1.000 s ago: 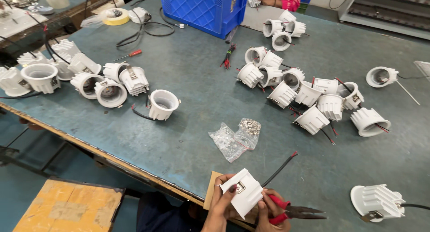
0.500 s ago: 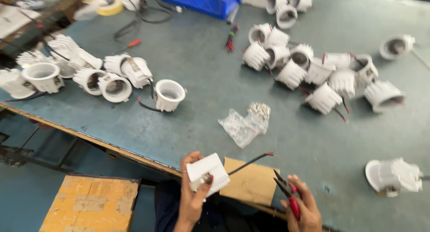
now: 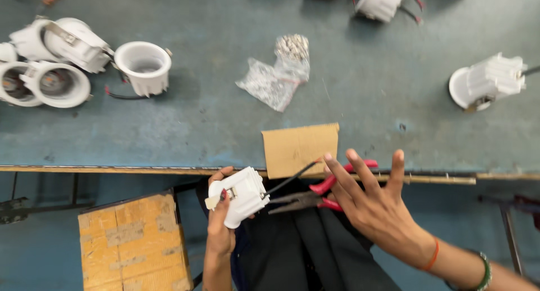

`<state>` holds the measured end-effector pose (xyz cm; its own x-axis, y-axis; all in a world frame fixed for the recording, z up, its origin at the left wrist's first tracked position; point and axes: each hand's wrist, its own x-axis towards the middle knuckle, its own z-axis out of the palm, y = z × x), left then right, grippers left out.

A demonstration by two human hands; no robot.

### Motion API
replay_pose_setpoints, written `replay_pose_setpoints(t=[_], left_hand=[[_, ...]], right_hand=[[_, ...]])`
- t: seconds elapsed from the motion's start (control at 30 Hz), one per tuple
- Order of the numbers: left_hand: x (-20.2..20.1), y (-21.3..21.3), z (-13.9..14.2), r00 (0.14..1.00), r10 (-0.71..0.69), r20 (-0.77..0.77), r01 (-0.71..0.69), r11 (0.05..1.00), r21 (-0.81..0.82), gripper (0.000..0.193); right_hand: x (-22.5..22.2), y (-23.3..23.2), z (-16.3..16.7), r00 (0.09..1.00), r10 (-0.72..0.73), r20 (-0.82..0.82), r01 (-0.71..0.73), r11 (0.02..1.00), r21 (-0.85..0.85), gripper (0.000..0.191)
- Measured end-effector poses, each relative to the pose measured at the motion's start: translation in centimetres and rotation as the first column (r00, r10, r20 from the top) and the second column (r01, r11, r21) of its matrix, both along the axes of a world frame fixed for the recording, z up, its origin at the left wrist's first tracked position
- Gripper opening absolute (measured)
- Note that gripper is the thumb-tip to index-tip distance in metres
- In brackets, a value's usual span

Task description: The person picks up a white plastic light fixture housing from the workbench, threads a black wire through it, and uses pliers to grip and pull the wire through the housing opening. They work on one housing at a time, setting each one down on the bench as they go.

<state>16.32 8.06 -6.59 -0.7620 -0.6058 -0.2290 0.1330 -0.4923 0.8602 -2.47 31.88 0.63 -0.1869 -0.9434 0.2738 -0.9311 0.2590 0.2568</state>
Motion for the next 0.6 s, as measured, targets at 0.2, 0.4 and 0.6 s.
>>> replay_pose_setpoints(t=[0.2, 0.4, 0.6], left_hand=[[1.1, 0.2, -0.1, 0.999, -0.033, 0.041, 0.035, 0.999, -0.037, 0.059], [-0.1, -0.1, 0.5, 0.997, -0.055, 0.053, 0.057, 0.998, -0.032, 0.064], [-1.6, 0.2, 0.7, 0.990, -0.114, 0.083, 0.115, 0.993, -0.011, 0.067]], right_hand=[[0.3, 0.5, 1.7, 0.999, 0.033, 0.015, -0.033, 0.998, 0.053, 0.011], [0.8, 0.3, 4.7, 0.998, 0.049, -0.048, -0.049, 0.999, -0.007, 0.017], [-0.1, -1.5, 5.1, 0.993, -0.059, -0.099, 0.070, 0.991, 0.112, 0.017]])
